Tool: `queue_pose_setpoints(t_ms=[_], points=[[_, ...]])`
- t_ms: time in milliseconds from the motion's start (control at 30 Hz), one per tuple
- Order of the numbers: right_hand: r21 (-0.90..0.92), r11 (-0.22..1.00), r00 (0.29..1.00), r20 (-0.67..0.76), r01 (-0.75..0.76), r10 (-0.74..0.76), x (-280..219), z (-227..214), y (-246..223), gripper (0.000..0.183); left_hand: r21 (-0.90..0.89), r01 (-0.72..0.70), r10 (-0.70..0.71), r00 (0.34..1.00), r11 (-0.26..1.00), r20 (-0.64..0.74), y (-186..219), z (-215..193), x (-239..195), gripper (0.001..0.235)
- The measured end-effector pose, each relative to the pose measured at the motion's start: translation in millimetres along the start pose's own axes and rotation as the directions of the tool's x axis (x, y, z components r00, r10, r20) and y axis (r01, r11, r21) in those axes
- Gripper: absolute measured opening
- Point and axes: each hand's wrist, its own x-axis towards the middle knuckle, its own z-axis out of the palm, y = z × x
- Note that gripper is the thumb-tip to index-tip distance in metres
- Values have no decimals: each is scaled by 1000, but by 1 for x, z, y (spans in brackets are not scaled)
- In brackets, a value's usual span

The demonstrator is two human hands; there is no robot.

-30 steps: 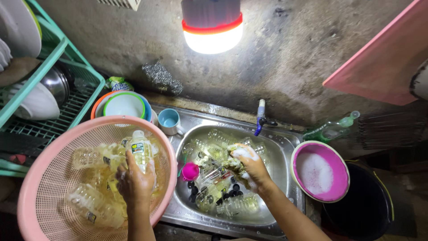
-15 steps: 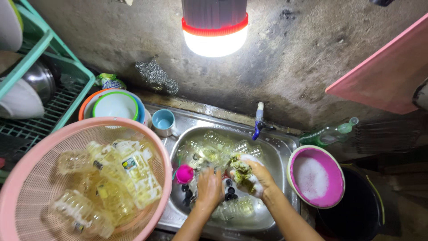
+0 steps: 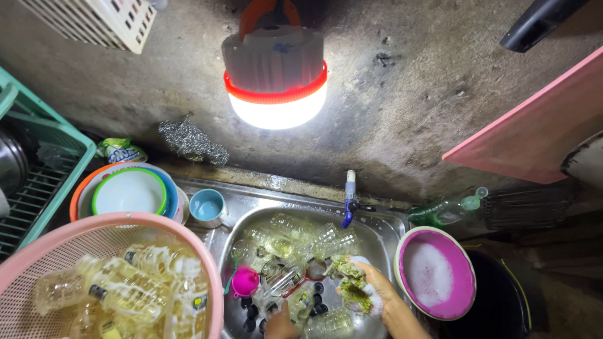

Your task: The person washes several plastic bottles in a kitchen sink using a sponge and running water. They scrub the bottles, rinse them, and place them into a pink basket. The person also washes bottle caps and a small pink cup.

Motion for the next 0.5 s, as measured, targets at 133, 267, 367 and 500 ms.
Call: queue_pose_setpoints(t_ms=[133, 267, 367, 500], points=[[-177, 965, 981, 50, 193, -187, 14, 6, -7, 34, -813, 84, 221, 942, 576, 253, 13, -43, -29, 108], [-473, 730, 828, -2, 493, -561, 13, 43, 1, 48, -943, 152, 555, 776, 297, 300, 59, -90, -77, 119], [-677, 216, 489, 241, 704, -838, -16, 68, 31, 52, -956, 182, 251, 938, 229, 238, 102, -99, -78, 101], [-674, -292, 130, 502, 678, -855, -71, 92, 70, 53, -983, 96, 184, 981, -159, 66, 91, -79, -49, 73]])
